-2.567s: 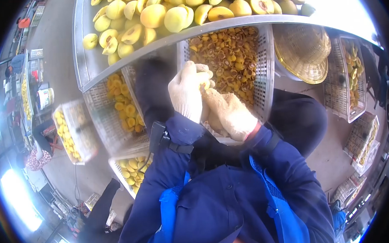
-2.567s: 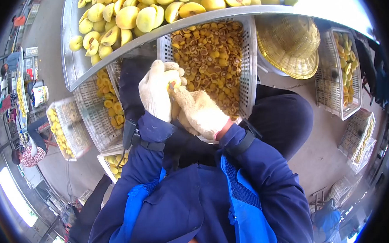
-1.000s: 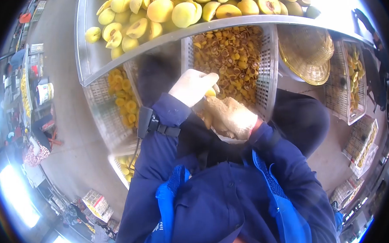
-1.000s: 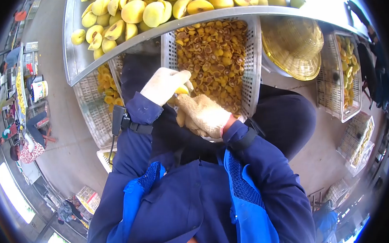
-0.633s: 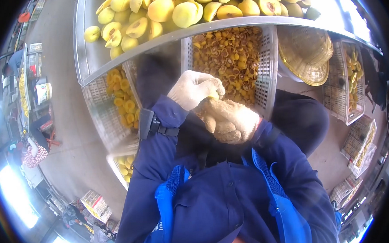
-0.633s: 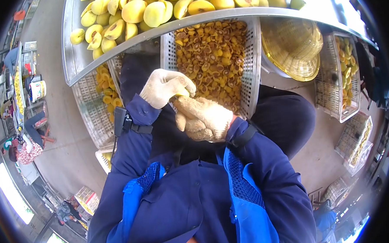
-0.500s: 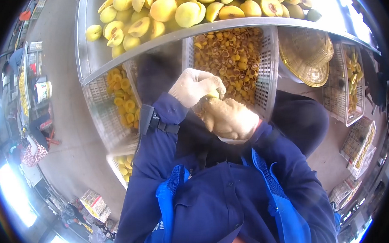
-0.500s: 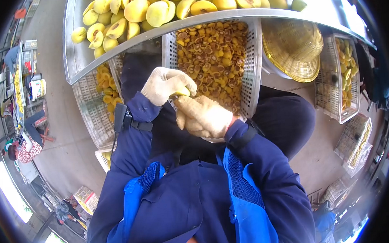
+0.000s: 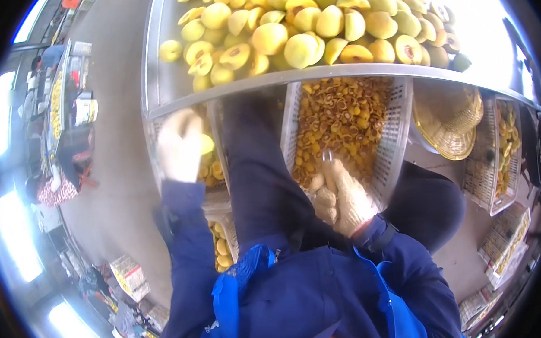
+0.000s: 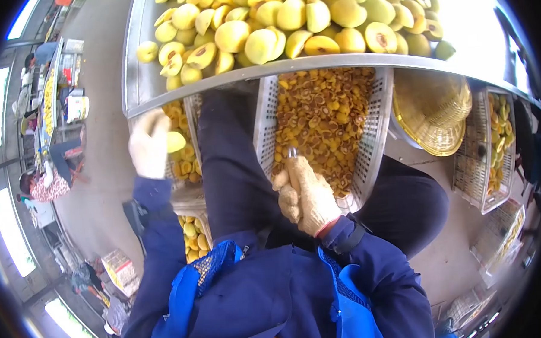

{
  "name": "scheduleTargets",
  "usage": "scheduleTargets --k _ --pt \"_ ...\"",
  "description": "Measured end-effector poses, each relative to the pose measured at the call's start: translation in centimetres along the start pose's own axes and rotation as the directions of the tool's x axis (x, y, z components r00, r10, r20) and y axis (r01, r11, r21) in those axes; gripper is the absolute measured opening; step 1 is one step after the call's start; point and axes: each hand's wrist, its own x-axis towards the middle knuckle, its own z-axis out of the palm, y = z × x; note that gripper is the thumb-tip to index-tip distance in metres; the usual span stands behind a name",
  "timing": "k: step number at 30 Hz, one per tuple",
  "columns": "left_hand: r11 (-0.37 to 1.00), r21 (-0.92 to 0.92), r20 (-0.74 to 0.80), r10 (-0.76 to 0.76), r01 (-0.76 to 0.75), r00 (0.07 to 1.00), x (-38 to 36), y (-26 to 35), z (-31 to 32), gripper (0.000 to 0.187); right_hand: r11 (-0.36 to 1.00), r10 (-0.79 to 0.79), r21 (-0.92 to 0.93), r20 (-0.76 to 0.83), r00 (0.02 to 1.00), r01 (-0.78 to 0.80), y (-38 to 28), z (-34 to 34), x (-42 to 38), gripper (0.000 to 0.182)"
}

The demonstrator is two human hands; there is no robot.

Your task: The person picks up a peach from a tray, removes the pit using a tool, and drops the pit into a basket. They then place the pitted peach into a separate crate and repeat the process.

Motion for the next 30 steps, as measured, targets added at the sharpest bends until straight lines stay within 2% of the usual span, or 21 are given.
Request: scheduleTargets --k 1,2,3,4,5,7,10,13,17,20,21,22,23,25,26,27,28,30 --pt "0.991 -0.115 0.024 -0.062 0.064 0.998 1.2 1.2 -1.2 0.033 0.995 -0.062 -0.074 0.02 0.998 0.063 0.1 0.6 -0.3 0.058" --pt "1.0 -0.019 0.017 0.013 -0.013 1.0 2.8 2.2 -1.7 0.036 0.979 -0.136 -0.144 0.049 0.99 0.142 0.0 1.2 -0.3 0.058" --pt "0.998 -0.059 0.031 0.025 -0.023 0.999 4.4 3.0 -0.9 0.04 0.952 -0.213 -0.21 0.078 0.974 0.225 -0.2 1.5 -0.2 0.058" --pt "0.997 0.002 0.032 0.078 -0.078 0.996 6.2 3.4 0.3 0.047 0.959 -0.193 -0.204 0.049 0.98 0.199 -0.3 1.7 0.0 0.059" --pt "0.99 0.137 0.029 -0.014 0.01 0.999 8.6 3.5 1.7 0.056 0.935 -0.23 -0.263 0.061 0.971 0.238 -0.5 1.9 -0.1 0.059" --pt "0.992 0.112 0.034 -0.057 0.053 0.998 12.7 0.9 5.1 0.06 0.871 -0.316 -0.371 0.082 0.945 0.323 -1.1 2.0 -0.5 0.059" --pt "0.971 -0.236 0.084 0.062 -0.041 0.994 14.7 -1.8 6.7 0.06 0.875 -0.296 -0.375 0.086 0.951 0.306 -1.7 1.7 -0.6 0.058" --pt "0.959 -0.277 0.286 0.137 -0.056 0.948 13.4 -0.3 4.8 0.064 0.866 -0.284 -0.416 0.047 0.958 0.277 -2.1 1.7 -0.5 0.057" --pt "0.921 -0.372 0.174 0.187 -0.111 0.967 10.6 1.0 4.2 0.045 0.843 -0.31 -0.424 0.122 0.943 0.332 -2.2 2.0 -0.5 0.056" --pt "0.84 -0.513 0.146 0.289 -0.177 0.946 6.4 3.9 3.3 0.047 0.784 -0.353 -0.484 0.167 0.92 0.389 -3.6 3.4 -1.6 0.049" --pt "0.856 -0.482 0.168 0.299 -0.186 0.94 4.6 5.5 3.0 0.048 0.784 -0.359 -0.488 0.147 0.922 0.383 -4.0 4.0 -2.2 0.046" --pt "0.887 -0.383 0.294 0.381 -0.257 0.877 3.0 6.7 2.1 0.061 0.785 -0.358 -0.495 0.13 0.925 0.373 -3.9 4.4 -2.5 0.043" --pt "0.911 -0.389 0.456 0.322 -0.14 0.83 1.2 8.5 1.6 0.062 0.735 -0.417 -0.521 0.156 0.895 0.433 -3.7 4.7 -2.3 0.041" --pt "0.908 -0.387 0.481 0.348 -0.162 0.805 -2.1 10.6 2.5 0.062 0.617 -0.526 -0.569 0.217 0.822 0.544 -3.6 5.1 -2.2 0.036" --pt "0.91 -0.378 0.486 0.35 -0.169 0.801 -3.1 11.3 3.2 0.062 0.532 -0.519 -0.628 0.287 0.805 0.567 -3.6 4.3 -1.7 0.033" --pt "0.912 -0.369 0.49 0.353 -0.177 0.797 -3.9 11.7 3.9 0.062 0.363 -0.589 -0.701 0.338 0.734 0.614 -3.5 3.9 -1.3 0.032" --pt "0.923 -0.367 0.535 0.31 -0.114 0.786 -4.4 11.8 4.3 0.064 0.184 -0.64 -0.751 0.398 0.657 0.634 -3.4 3.6 -1.0 0.031" --pt "0.879 -0.459 0.508 0.38 -0.129 0.773 -4.9 11.4 4.9 0.065 0.051 -0.642 -0.806 0.425 0.638 0.589 -3.6 3.1 -1.0 0.029"
